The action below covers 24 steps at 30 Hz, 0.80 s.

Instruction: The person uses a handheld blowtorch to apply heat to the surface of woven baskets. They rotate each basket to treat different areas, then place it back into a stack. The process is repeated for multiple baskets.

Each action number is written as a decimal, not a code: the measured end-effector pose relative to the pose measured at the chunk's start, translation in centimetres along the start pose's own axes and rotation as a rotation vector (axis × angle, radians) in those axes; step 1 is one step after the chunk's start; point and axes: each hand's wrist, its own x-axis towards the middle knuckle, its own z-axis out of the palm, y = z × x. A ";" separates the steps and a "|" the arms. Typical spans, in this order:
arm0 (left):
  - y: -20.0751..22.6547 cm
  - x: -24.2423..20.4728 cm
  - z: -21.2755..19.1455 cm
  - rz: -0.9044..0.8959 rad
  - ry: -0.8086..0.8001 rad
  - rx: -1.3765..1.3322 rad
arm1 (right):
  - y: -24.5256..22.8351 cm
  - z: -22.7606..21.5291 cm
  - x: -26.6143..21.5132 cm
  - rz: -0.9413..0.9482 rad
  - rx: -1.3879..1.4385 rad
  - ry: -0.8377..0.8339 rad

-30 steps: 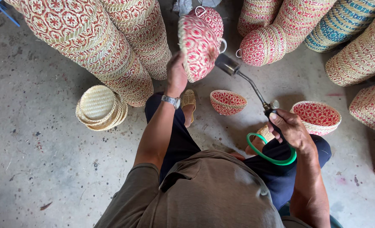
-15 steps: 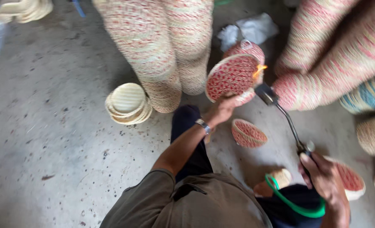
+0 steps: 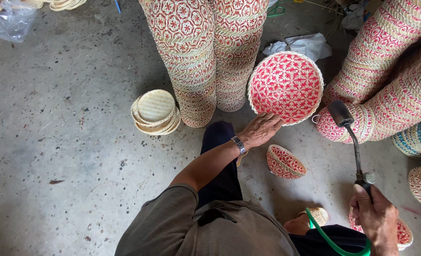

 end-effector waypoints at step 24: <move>-1.3 -0.8 0.0 0.169 0.054 0.211 | -4.5 -1.1 0.8 -0.015 -0.032 -0.061</move>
